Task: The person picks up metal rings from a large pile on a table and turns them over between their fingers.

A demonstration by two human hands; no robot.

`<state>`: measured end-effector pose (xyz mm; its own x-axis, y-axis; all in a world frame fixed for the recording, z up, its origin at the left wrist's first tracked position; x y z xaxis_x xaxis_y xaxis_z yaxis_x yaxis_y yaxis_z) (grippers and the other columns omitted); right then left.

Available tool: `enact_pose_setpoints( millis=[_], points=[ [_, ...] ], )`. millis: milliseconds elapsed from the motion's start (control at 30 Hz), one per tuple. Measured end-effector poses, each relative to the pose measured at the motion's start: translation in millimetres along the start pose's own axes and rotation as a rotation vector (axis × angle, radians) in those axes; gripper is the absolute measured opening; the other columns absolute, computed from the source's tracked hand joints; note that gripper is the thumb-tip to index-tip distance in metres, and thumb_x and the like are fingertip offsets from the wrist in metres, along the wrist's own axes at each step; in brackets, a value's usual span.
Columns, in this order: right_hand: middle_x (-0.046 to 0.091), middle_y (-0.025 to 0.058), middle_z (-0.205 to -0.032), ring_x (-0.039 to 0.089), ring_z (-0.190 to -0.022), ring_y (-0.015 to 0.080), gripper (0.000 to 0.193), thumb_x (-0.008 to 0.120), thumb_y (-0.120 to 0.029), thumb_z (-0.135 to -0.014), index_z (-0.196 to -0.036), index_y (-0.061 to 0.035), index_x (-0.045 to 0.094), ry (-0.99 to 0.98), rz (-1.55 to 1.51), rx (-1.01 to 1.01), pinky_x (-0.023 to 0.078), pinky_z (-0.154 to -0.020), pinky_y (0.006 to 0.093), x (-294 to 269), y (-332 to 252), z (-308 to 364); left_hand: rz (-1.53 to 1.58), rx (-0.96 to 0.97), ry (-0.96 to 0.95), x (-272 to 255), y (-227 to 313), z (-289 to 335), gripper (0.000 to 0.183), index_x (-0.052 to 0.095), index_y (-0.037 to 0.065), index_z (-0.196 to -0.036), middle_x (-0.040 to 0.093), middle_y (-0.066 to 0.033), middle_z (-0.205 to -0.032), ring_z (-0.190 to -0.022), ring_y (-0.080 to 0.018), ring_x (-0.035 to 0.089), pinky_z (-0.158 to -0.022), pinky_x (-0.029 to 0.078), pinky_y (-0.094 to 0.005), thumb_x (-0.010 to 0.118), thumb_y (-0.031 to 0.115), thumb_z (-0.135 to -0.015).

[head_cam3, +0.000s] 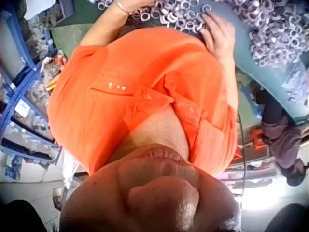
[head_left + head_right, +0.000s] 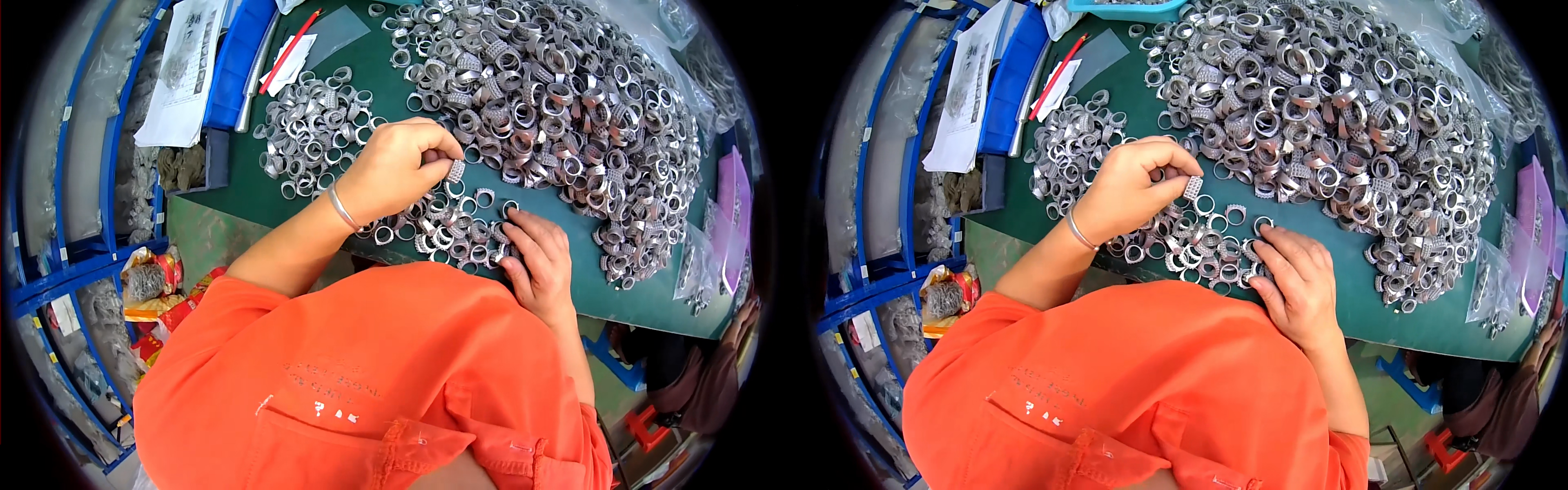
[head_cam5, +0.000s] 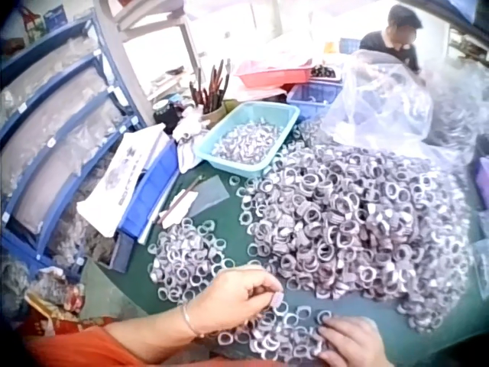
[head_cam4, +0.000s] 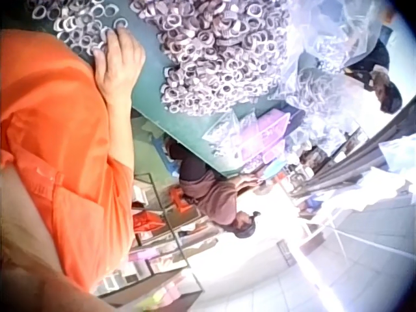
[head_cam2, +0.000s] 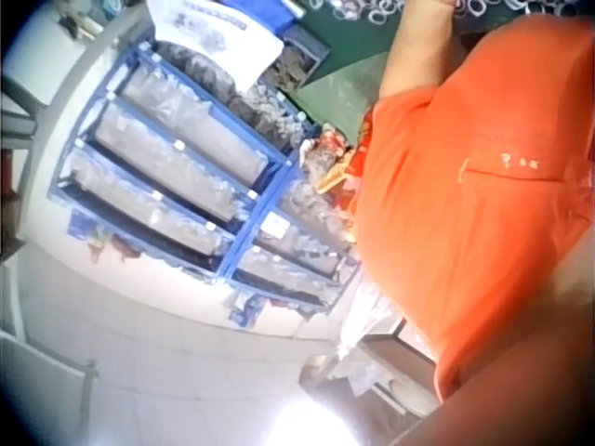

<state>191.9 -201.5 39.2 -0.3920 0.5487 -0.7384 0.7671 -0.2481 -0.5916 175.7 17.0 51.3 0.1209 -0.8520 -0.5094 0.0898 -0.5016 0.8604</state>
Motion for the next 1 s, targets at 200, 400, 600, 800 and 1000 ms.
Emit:
enact_pose_setpoints(
  millis=[200, 400, 600, 800, 1000],
  points=[
    [0.063, 0.0123, -0.122, 0.060, -0.110, 0.0318, 0.037, 0.071, -0.023, -0.080, -0.110, -0.0020, 0.066, 0.007, -0.003, -0.006, 0.044, -0.093, 0.0429, -0.1, 0.3, -0.6, 0.022, 0.061, 0.026, -4.6, 5.4, 5.7, 0.013, 0.070, 0.002, -0.089, 0.066, -0.0045, -0.084, -0.071, -0.0137, 0.061, -0.065, 0.049, -0.0259, 0.065, -0.004, -0.079],
    [0.064, 0.0125, -0.122, 0.060, -0.109, 0.0320, 0.036, 0.071, -0.022, -0.080, -0.110, -0.0015, 0.066, 0.013, -0.013, -0.004, 0.044, -0.093, 0.0434, 0.6, 0.7, -0.4, -0.292, 0.277, -0.251, 3.6, 11.2, 13.4, 0.007, 0.068, 0.003, -0.084, 0.068, -0.0080, -0.085, -0.082, -0.0270, 0.065, -0.077, 0.051, -0.0359, 0.068, 0.000, -0.078],
    [0.064, 0.0131, -0.121, 0.060, -0.108, 0.0322, 0.036, 0.070, -0.022, -0.081, -0.110, -0.0008, 0.066, 0.021, -0.014, -0.013, 0.044, -0.093, 0.0432, -0.1, -0.6, -0.4, -0.444, 0.248, 0.169, -11.1, -2.1, -13.4, 0.017, 0.065, 0.001, -0.096, 0.062, -0.0135, -0.092, -0.087, -0.0334, 0.062, -0.075, 0.051, -0.0388, 0.068, -0.001, -0.079],
    [0.064, 0.0130, -0.120, 0.061, -0.108, 0.0320, 0.036, 0.071, -0.021, -0.080, -0.109, -0.0007, 0.066, 0.031, -0.023, -0.002, 0.045, -0.092, 0.0427, -0.4, -0.2, 0.1, -0.413, 0.297, 0.191, -14.7, -2.0, -14.7, 0.019, 0.065, 0.001, -0.097, 0.064, -0.0108, -0.085, -0.078, -0.0272, 0.065, -0.068, 0.052, -0.0361, 0.068, -0.002, -0.079],
    [0.065, 0.0127, -0.119, 0.061, -0.108, 0.0319, 0.036, 0.072, -0.018, -0.078, -0.109, -0.0006, 0.066, 0.032, -0.031, -0.003, 0.045, -0.092, 0.0425, -1.2, 0.2, 0.4, 0.345, -0.352, -0.024, -9.0, -30.7, -12.3, 0.010, 0.064, -0.002, -0.096, 0.068, -0.0051, -0.080, -0.062, -0.0087, 0.063, -0.055, 0.050, -0.0212, 0.063, -0.003, -0.087]
  ],
)
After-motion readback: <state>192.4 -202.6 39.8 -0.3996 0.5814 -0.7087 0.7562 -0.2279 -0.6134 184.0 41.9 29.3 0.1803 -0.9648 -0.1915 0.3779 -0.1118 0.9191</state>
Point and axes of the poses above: each hand's wrist, its own z-axis away from the middle knuckle, its own x-axis out of the palm, y = z × x, the point moved 7 cm from there along -z, towards the middle knuckle
